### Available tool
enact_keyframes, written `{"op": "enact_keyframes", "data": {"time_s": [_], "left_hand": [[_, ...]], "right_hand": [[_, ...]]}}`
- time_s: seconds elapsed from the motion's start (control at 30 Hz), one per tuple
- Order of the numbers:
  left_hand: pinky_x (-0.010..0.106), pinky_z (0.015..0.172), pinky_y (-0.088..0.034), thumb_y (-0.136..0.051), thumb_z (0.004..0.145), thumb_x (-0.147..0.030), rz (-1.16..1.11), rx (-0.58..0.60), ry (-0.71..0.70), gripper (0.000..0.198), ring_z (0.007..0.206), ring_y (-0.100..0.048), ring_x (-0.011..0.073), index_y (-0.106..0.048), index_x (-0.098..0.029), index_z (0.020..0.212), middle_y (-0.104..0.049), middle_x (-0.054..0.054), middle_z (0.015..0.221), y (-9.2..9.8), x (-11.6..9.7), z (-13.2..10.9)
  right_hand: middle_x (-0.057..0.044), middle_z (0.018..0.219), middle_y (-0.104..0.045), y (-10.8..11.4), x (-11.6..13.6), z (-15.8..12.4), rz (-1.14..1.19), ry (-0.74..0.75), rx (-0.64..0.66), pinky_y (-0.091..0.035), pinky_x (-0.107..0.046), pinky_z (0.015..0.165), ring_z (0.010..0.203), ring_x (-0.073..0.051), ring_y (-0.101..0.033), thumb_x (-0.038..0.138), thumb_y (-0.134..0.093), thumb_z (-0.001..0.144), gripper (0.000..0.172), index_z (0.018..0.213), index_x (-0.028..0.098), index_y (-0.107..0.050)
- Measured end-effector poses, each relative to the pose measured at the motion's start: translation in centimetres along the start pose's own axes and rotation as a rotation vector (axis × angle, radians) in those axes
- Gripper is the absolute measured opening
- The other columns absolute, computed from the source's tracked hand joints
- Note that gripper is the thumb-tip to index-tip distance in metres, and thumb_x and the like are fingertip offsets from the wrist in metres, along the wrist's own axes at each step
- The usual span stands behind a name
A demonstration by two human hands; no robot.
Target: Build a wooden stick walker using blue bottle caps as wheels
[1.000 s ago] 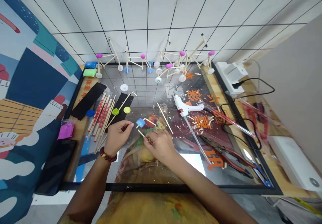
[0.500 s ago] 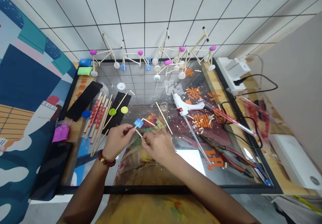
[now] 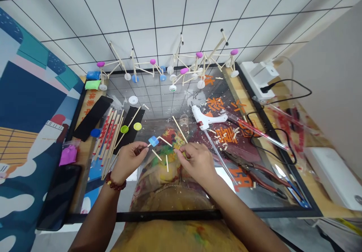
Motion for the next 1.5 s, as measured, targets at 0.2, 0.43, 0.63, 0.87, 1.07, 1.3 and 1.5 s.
{"op": "enact_keyframes", "data": {"time_s": [0.2,0.43,0.63,0.87,1.07,1.3,1.5], "left_hand": [[0.024,0.063,-0.049,-0.066,0.083,-0.044,0.017,-0.002,-0.012,0.028,0.07,-0.067,0.0163,-0.075,-0.019,0.088,-0.075,0.003,0.08,-0.1,-0.5,0.0],[0.024,0.06,-0.048,-0.07,0.079,-0.046,0.086,-0.014,-0.035,0.03,0.064,-0.064,0.0151,-0.075,-0.019,0.091,-0.072,0.002,0.073,-0.2,-0.7,-0.1],[0.024,0.059,-0.047,-0.068,0.081,-0.045,0.139,-0.03,-0.064,0.027,0.063,-0.063,0.0148,-0.075,-0.019,0.089,-0.071,0.002,0.071,-0.2,-0.9,-0.2],[0.024,0.057,-0.045,-0.068,0.081,-0.048,0.144,-0.022,-0.057,0.03,0.059,-0.059,0.0135,-0.075,-0.02,0.091,-0.068,0.0,0.067,-0.3,-1.1,-0.2],[0.023,0.056,-0.045,-0.071,0.076,-0.051,0.081,-0.004,-0.021,0.035,0.059,-0.058,0.0126,-0.075,-0.02,0.091,-0.066,-0.001,0.067,-0.3,-0.6,0.1],[0.021,0.053,-0.043,-0.078,0.066,-0.052,-0.025,0.081,-0.004,0.039,0.061,-0.058,0.0127,-0.073,-0.018,0.083,-0.066,0.0,0.067,0.1,-0.6,0.6],[0.02,0.036,-0.029,-0.059,0.079,-0.064,-0.283,0.007,0.157,0.049,0.039,-0.041,0.0067,-0.064,-0.016,0.073,-0.055,-0.002,0.057,0.4,0.8,1.1]], "right_hand": [[-0.004,0.088,-0.073,-0.6,0.1,0.7,-0.107,-0.002,0.072,-0.034,-0.033,0.073,0.078,-0.021,-0.063,0.03,-0.06,0.093,0.014,0.096,0.02,-0.069],[-0.009,0.103,-0.073,-1.9,1.0,2.9,-0.281,0.008,0.271,-0.035,-0.037,0.079,0.094,-0.027,-0.062,0.032,-0.061,0.091,0.02,0.105,0.019,-0.068],[-0.007,0.103,-0.072,-3.0,0.9,3.4,-0.23,0.004,0.263,-0.036,-0.036,0.079,0.092,-0.025,-0.063,0.034,-0.063,0.091,0.019,0.102,0.021,-0.07],[-0.005,0.095,-0.074,-2.0,0.4,2.7,-0.158,0.103,0.066,-0.036,-0.033,0.076,0.084,-0.021,-0.063,0.029,-0.056,0.096,0.017,0.101,0.021,-0.071],[-0.002,0.075,-0.07,-0.3,0.3,2.1,-0.204,0.25,-0.092,-0.032,-0.031,0.069,0.071,-0.017,-0.058,0.029,-0.059,0.096,0.021,0.081,0.02,-0.069],[-0.002,0.061,-0.06,3.2,1.2,2.2,-0.293,0.312,-0.224,-0.029,-0.033,0.068,0.065,-0.018,-0.049,0.038,-0.05,0.101,0.042,0.064,0.02,-0.058],[-0.007,0.092,-0.071,4.4,1.0,-0.6,-0.29,0.29,-0.149,-0.034,-0.034,0.075,0.083,-0.02,-0.057,0.018,-0.044,0.099,0.025,0.099,0.019,-0.069]]}}
Point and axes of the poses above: each hand's wrist, its own z-axis towards the middle knuckle, its own y-axis out of the back of the hand, x = y × z, the point moved 7 cm from there along z, towards the middle knuckle
